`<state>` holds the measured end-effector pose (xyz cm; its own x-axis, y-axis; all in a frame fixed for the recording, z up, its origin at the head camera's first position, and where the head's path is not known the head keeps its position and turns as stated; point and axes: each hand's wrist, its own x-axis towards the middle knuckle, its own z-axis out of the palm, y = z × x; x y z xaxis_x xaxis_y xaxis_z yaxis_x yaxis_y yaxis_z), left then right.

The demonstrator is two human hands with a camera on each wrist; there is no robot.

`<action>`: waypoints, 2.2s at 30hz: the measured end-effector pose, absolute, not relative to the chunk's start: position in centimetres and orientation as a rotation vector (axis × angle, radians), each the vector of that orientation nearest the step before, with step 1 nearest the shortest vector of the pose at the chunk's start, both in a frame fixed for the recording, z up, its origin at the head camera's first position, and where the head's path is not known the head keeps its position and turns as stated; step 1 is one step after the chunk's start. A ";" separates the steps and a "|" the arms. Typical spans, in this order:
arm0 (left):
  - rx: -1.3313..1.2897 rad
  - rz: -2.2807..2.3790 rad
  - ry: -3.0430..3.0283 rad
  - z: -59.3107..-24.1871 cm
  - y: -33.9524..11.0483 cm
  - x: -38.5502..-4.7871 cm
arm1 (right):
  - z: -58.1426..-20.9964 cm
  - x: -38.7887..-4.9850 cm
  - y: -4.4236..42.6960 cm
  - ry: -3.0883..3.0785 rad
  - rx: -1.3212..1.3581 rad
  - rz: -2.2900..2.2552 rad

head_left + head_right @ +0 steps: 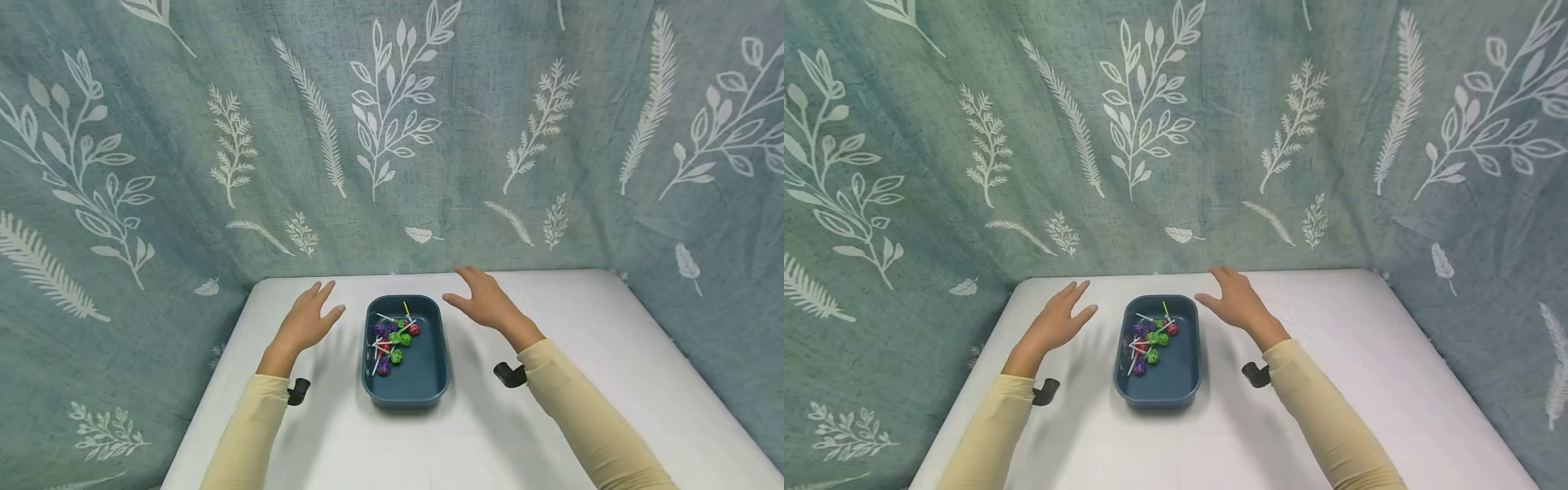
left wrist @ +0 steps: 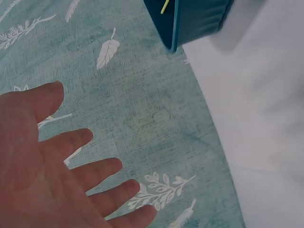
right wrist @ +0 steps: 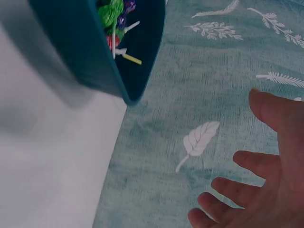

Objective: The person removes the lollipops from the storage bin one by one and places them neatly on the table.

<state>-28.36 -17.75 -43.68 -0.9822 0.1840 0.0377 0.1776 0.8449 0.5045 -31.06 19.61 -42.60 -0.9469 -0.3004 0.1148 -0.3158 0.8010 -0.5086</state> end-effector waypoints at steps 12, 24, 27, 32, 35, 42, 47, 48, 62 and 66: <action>0.276 0.953 2.994 -46.2 -16.6 -27.8 | -44.4 -30.8 17.2 -2.901 0.476 1.032; 0.314 1.068 2.994 -48.1 -15.9 -27.3 | -45.9 -31.1 15.1 -2.883 0.426 1.176; 0.298 1.105 2.982 -48.6 -15.4 -27.0 | -46.4 -31.2 14.7 -2.879 0.399 1.199; 0.280 1.128 2.961 -49.9 -14.6 -26.6 | -47.1 -31.3 14.3 -2.869 0.367 1.220; 0.242 1.144 2.958 -50.7 -14.2 -26.5 | -47.5 -31.5 13.9 -2.856 0.368 1.245; 0.201 1.196 2.949 -52.1 -13.5 -26.1 | -47.9 -31.6 12.7 -2.874 0.378 1.277; 0.191 1.289 2.911 -52.5 -13.1 -25.9 | -48.5 -31.9 11.6 -2.888 0.354 1.246; 0.181 1.311 2.898 -52.6 -13.0 -25.9 | -48.6 -31.9 11.4 -2.895 0.351 1.241; 0.123 1.488 2.731 -53.6 -12.0 -25.5 | -50.3 -32.3 9.8 -2.949 0.247 1.294; 0.128 1.526 2.689 -54.0 -12.0 -25.3 | -50.8 -32.5 9.3 -2.985 0.230 1.266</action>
<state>-25.34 -12.05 -53.98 -0.9955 0.0950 -0.0002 0.0486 0.5105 0.8585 -32.55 9.29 -50.76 -0.9841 -0.1719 -0.0450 -0.0872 0.6876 -0.7209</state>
